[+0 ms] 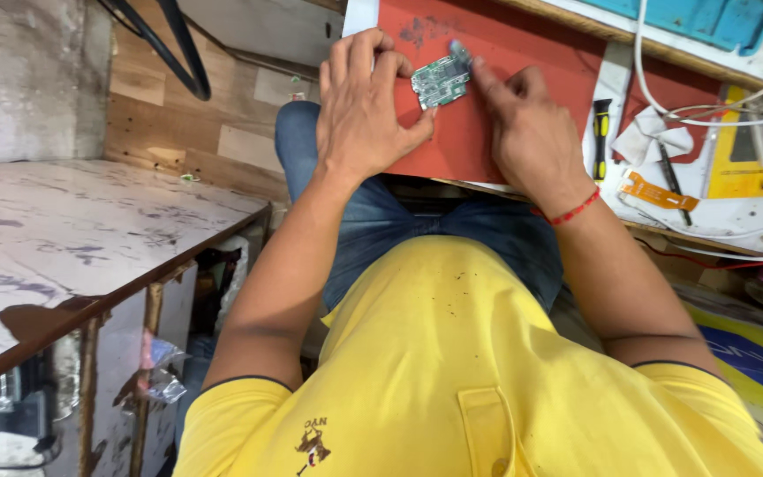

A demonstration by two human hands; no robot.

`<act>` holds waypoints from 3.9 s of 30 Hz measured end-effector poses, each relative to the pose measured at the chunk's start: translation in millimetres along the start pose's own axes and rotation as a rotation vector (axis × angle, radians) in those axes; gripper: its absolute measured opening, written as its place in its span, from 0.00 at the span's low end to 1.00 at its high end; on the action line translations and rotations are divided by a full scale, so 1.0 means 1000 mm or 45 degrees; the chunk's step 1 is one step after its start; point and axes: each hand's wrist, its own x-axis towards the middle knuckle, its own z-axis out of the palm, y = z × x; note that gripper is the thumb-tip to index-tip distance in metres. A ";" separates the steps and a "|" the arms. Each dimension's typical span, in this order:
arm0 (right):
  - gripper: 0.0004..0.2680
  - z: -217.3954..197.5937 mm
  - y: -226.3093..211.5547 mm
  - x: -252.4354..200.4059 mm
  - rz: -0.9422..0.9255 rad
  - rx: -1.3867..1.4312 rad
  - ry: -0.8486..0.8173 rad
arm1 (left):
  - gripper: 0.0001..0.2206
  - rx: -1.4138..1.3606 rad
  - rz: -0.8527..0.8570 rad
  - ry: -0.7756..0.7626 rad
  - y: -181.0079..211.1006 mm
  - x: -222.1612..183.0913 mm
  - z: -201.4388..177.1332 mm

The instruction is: The person uses a hot air gun to heat a small circuit board placed on a red mat, then scrubs the board with a toothbrush. The person continues scrubbing different areas of the board repeatedly.

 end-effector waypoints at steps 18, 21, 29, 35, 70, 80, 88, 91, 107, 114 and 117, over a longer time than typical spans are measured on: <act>0.23 -0.022 -0.027 0.021 -0.022 -0.026 -0.155 | 0.22 0.042 -0.076 -0.042 0.012 0.015 -0.015; 0.21 -0.007 -0.010 0.004 0.131 -0.043 -0.141 | 0.22 0.024 -0.080 -0.064 0.004 0.002 0.001; 0.23 0.005 -0.002 0.000 0.002 -0.046 -0.029 | 0.22 0.004 -0.042 -0.050 0.006 0.010 -0.007; 0.21 0.010 -0.002 0.005 -0.001 0.005 -0.132 | 0.21 0.008 -0.011 0.000 0.000 0.010 -0.002; 0.19 -0.003 -0.015 0.008 -0.021 0.077 -0.213 | 0.21 0.011 0.023 -0.022 -0.005 0.004 -0.003; 0.21 0.005 -0.012 0.003 0.127 0.036 -0.152 | 0.22 0.018 0.017 -0.014 0.006 0.006 -0.007; 0.21 0.003 -0.006 0.006 0.163 0.002 -0.099 | 0.21 0.035 -0.031 -0.048 0.007 0.003 -0.003; 0.24 0.005 -0.001 0.011 0.149 -0.040 -0.136 | 0.21 0.039 -0.007 -0.018 0.004 0.009 0.000; 0.20 -0.002 -0.009 0.008 -0.052 -0.011 -0.048 | 0.22 0.026 0.000 -0.034 -0.003 0.003 0.002; 0.20 -0.001 -0.010 0.006 0.000 0.060 -0.083 | 0.20 0.012 0.041 0.015 -0.004 0.004 0.000; 0.19 0.004 -0.009 0.003 -0.011 0.050 -0.062 | 0.20 0.008 0.046 0.002 -0.005 0.001 -0.001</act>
